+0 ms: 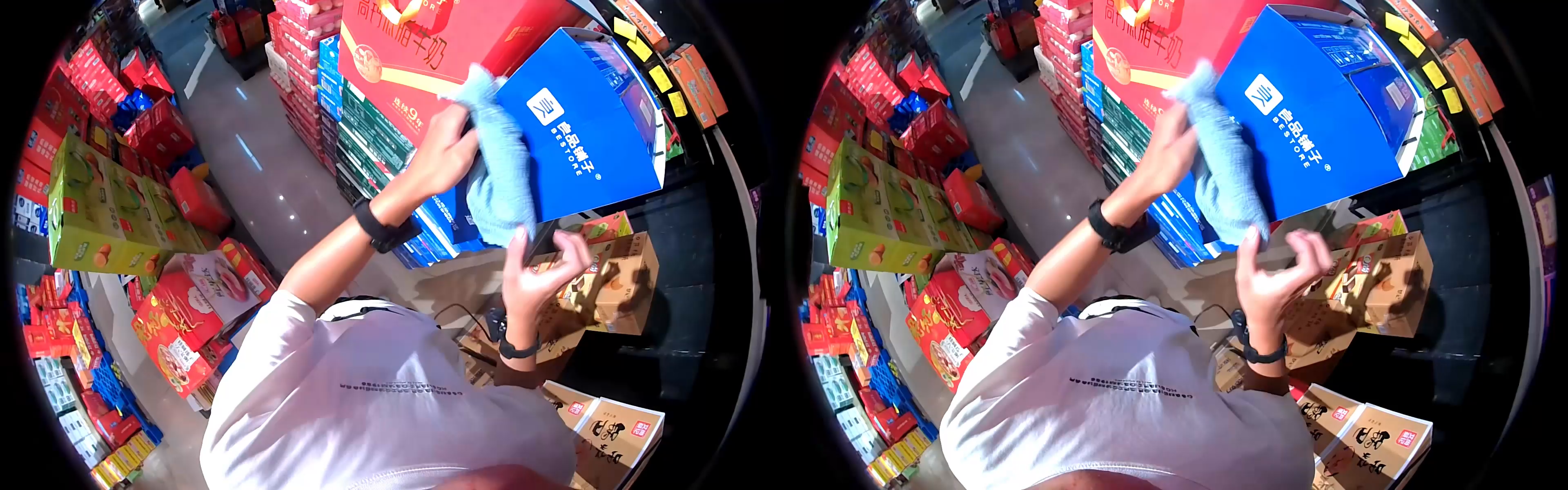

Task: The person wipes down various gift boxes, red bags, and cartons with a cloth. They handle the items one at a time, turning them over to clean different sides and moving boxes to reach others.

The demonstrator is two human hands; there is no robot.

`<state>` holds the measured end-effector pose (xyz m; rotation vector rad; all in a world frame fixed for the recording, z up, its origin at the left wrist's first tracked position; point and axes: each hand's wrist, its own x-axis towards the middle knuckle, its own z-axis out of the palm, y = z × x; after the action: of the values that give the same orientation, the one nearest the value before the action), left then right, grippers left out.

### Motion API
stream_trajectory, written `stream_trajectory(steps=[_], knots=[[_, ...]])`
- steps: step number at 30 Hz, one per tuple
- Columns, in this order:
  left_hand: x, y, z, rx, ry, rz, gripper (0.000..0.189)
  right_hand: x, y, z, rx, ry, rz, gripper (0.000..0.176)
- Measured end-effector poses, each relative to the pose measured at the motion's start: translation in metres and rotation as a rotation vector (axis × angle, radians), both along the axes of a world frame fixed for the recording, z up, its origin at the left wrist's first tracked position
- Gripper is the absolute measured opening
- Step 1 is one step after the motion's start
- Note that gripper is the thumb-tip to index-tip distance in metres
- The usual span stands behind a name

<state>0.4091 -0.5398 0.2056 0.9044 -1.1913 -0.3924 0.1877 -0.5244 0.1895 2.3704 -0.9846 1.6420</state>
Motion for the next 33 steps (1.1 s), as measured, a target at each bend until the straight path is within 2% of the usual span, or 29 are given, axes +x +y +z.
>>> stream_trajectory(steps=[1,2,4,5,6,7,9,10,11,12,13,15,16,18,21,22,23,25,26,28,29,31,33], knots=[[0.004,0.002,0.009,0.063,-0.065,0.001,0.029,0.001,-0.002,-0.007,0.233,-0.166,0.117,0.083],[0.000,-0.004,0.007,-0.093,-0.055,0.067,0.031,0.001,-0.005,-0.008,0.383,-0.131,0.172,0.081],[0.000,-0.014,-0.020,-0.021,-0.032,0.016,0.032,0.003,-0.009,-0.016,0.621,-0.058,0.248,0.083],[0.000,-0.019,-0.036,0.050,-0.013,-0.033,0.034,0.007,-0.011,-0.027,0.665,-0.111,0.294,0.085],[-0.001,-0.017,-0.047,-0.007,-0.051,0.032,0.039,0.009,-0.011,-0.031,0.680,-0.076,0.284,0.084],[0.002,-0.011,-0.064,0.162,-0.079,-0.026,0.036,0.011,-0.010,-0.036,0.699,-0.040,0.274,0.083],[-0.004,-0.009,-0.105,0.111,-0.036,0.042,0.034,0.015,-0.014,-0.052,0.640,-0.009,0.262,0.077],[-0.006,-0.004,-0.120,0.118,-0.020,0.087,0.030,0.018,-0.013,-0.054,0.682,-0.043,0.257,0.072],[-0.005,-0.009,-0.153,0.190,-0.064,0.117,0.028,0.020,-0.012,-0.056,0.722,-0.076,0.251,0.067],[-0.008,-0.008,-0.180,0.241,-0.072,0.160,0.028,0.018,-0.016,-0.061,0.728,-0.005,0.211,0.056],[-0.010,-0.006,-0.202,0.291,-0.080,0.203,0.027,0.020,-0.017,-0.062,0.730,0.006,0.206,0.056],[-0.012,-0.002,-0.229,0.303,-0.061,0.190,0.028,0.025,-0.018,-0.063,0.876,-0.130,0.311,0.042],[-0.015,0.000,-0.239,0.307,-0.030,0.188,0.028,0.027,-0.021,-0.069,0.896,-0.149,0.337,0.029],[-0.015,0.004,-0.252,0.399,0.020,0.133,0.028,0.029,-0.020,-0.070,0.887,-0.093,0.307,0.026],[-0.026,0.009,-0.253,0.327,0.029,0.202,0.029,0.029,-0.018,-0.073,0.931,0.005,0.254,0.024],[-0.027,0.011,-0.249,0.434,0.021,0.179,0.024,0.030,-0.017,-0.075,0.938,-0.012,0.256,0.025],[-0.029,0.011,-0.244,0.435,0.029,0.174,0.024,0.031,-0.017,-0.079,0.947,-0.031,0.255,0.025],[-0.031,0.016,-0.213,0.162,-0.143,0.257,0.024,0.026,-0.020,-0.088,0.994,-0.003,0.257,0.027],[-0.031,0.015,-0.217,0.145,-0.191,0.166,0.034,0.024,-0.020,-0.092,0.988,0.018,0.255,0.028],[-0.026,0.010,-0.185,0.083,-0.278,0.156,0.038,0.020,-0.021,-0.094,1.034,0.110,0.212,0.034],[-0.017,0.009,-0.157,-0.053,-0.310,0.201,0.035,0.021,-0.020,-0.098,1.036,0.113,0.203,0.034],[-0.003,0.009,-0.115,0.026,-0.271,0.064,0.033,0.022,-0.021,-0.106,0.968,0.017,0.259,0.040],[0.008,0.006,-0.105,0.060,-0.239,0.004,0.034,0.021,-0.021,-0.107,1.017,0.017,0.242,0.045]])
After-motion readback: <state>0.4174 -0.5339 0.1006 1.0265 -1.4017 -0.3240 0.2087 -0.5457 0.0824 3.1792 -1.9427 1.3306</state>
